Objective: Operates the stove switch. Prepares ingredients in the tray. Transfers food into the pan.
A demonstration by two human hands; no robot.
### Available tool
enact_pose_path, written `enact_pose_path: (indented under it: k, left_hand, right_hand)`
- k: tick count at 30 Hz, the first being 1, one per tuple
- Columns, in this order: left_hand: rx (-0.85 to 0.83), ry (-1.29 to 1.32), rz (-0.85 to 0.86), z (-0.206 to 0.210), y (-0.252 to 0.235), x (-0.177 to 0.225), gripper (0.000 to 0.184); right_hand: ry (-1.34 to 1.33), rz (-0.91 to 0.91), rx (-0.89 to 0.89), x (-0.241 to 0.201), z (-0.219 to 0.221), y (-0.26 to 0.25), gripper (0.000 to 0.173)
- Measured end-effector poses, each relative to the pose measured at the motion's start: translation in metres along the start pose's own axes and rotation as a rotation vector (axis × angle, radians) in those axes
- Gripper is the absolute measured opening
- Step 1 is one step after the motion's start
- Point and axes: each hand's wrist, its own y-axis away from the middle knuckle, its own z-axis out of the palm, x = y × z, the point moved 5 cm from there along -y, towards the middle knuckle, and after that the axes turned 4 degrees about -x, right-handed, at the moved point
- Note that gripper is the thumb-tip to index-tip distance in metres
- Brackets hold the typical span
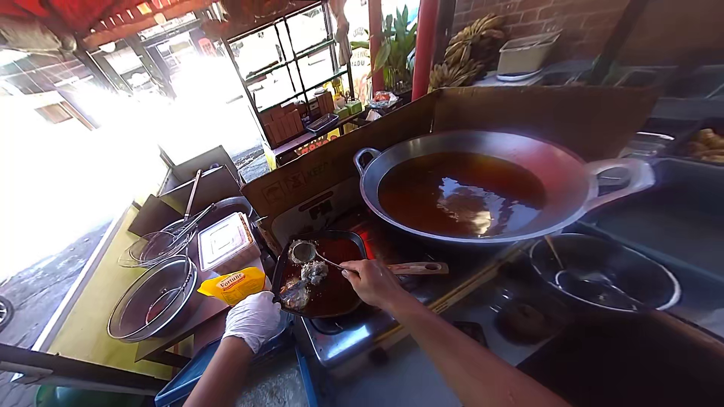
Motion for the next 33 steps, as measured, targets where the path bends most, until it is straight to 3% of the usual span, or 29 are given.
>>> enact_pose_path:
  k: [8,18,25,33]
  left_hand:
    - [-0.089,0.063,0.141,0.004,-0.021,-0.007,0.034]
    - [-0.133,0.210,0.097,0.021,-0.043,0.008,0.034]
    - [-0.193,0.175,0.123,0.010,-0.024,0.011,0.037]
    - [-0.123,0.169,0.104,0.002,-0.033,0.042,0.039]
  right_hand:
    - [-0.035,0.020,0.012,0.006,-0.004,0.000,0.031]
    - [-0.025,0.037,0.005,0.013,-0.007,-0.003,0.030]
    - [-0.052,0.040,-0.008,0.010,-0.008,-0.005,0.030]
    - [-0.078,-0.022,0.025,0.005,-0.008,-0.002,0.030]
